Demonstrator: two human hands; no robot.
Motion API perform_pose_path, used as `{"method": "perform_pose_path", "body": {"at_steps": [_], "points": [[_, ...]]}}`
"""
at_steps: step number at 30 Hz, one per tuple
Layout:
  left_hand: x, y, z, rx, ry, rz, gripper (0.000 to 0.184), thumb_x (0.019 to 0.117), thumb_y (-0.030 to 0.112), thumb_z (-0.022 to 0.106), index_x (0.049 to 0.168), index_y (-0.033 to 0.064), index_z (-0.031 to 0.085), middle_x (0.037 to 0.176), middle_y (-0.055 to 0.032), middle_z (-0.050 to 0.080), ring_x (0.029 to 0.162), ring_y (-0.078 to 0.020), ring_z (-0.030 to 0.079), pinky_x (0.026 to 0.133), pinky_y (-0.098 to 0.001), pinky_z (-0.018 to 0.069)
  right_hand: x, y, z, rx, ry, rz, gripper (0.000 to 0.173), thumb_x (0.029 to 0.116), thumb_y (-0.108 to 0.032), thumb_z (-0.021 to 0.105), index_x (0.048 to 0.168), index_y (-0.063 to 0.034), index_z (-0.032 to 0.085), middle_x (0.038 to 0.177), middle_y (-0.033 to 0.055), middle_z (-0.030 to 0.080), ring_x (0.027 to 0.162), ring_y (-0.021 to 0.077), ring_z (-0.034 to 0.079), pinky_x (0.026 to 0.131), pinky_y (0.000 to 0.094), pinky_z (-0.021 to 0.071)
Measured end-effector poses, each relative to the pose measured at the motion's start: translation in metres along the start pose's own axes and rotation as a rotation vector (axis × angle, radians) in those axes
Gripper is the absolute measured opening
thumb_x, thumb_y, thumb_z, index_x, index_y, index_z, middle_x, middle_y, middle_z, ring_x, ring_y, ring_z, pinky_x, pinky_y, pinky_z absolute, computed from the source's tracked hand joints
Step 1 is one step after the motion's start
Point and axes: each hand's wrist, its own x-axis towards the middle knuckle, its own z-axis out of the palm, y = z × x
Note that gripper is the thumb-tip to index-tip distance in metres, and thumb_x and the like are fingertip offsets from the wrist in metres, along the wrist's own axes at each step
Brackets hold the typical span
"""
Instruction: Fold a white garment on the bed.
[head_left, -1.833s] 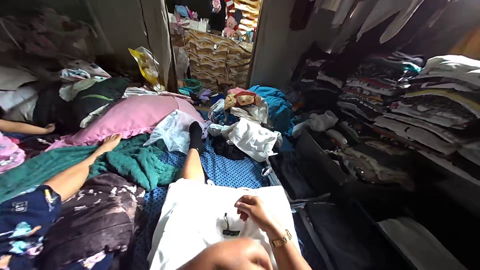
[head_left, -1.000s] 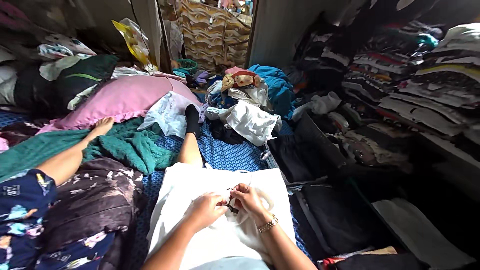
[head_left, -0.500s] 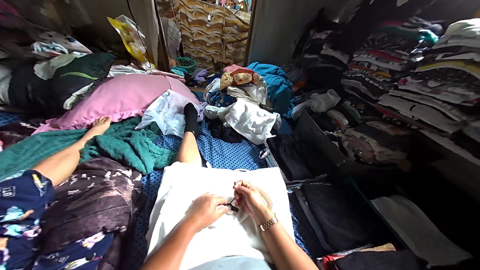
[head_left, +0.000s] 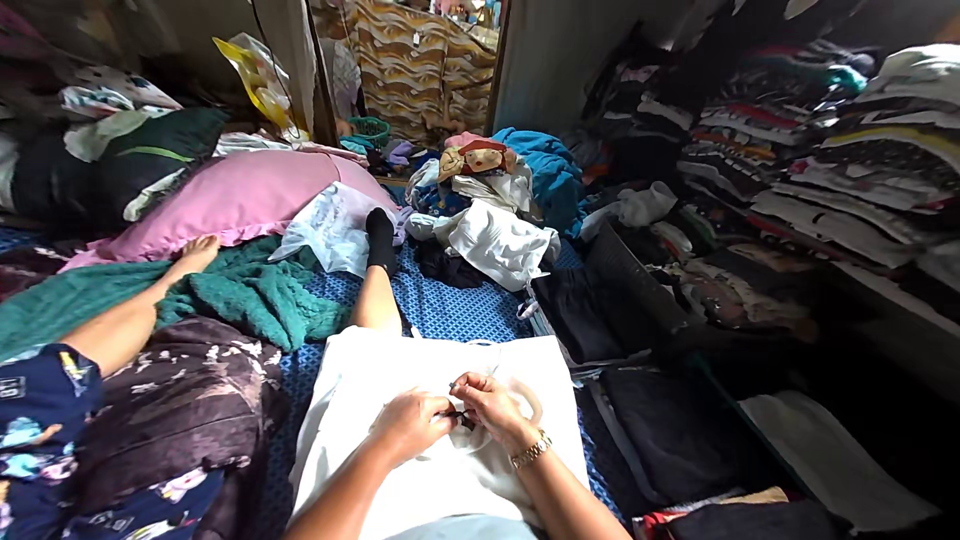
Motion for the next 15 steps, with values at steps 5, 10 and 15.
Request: {"method": "perform_pose_path", "body": {"at_steps": [5, 10, 15], "points": [[0.001, 0.0, -0.0001, 0.01, -0.018, -0.017, 0.035, 0.1024, 0.034, 0.057, 0.104, 0.0036, 0.074, 0.104, -0.0133, 0.072, 0.109, -0.0293, 0.065, 0.099, -0.0455, 0.047, 0.0002, 0.0003, -0.0001, -0.148, -0.04, -0.016, 0.011, 0.0989, -0.012, 0.059, 0.09, -0.0073, 0.065, 0.066, -0.0076, 0.053, 0.053, 0.0001, 0.044, 0.052, 0.02, 0.0394], [-0.0009, -0.0033, 0.0025, -0.19, 0.192, -0.091, 0.029, 0.1031, 0.026, 0.056, 0.11, 0.0025, 0.073, 0.108, -0.0138, 0.069, 0.101, -0.0262, 0.067, 0.092, -0.047, 0.0537, -0.0011, 0.0031, -0.0017, -0.114, -0.028, -0.021, 0.012, 0.1025, -0.013, 0.056, 0.098, -0.0053, 0.064, 0.065, -0.0072, 0.052, 0.05, -0.0003, 0.042, 0.049, 0.0181, 0.038], [0.0016, -0.0059, 0.0089, -0.271, 0.389, -0.049, 0.029, 0.1045, 0.021, 0.053, 0.114, -0.001, 0.069, 0.105, -0.0159, 0.069, 0.092, -0.0248, 0.068, 0.087, -0.0413, 0.056, -0.0018, 0.0025, -0.0032, -0.228, -0.041, -0.031, 0.016, 0.103, -0.017, 0.055, 0.098, -0.0053, 0.066, 0.068, -0.007, 0.054, 0.053, -0.0001, 0.046, 0.052, 0.019, 0.0418]]}}
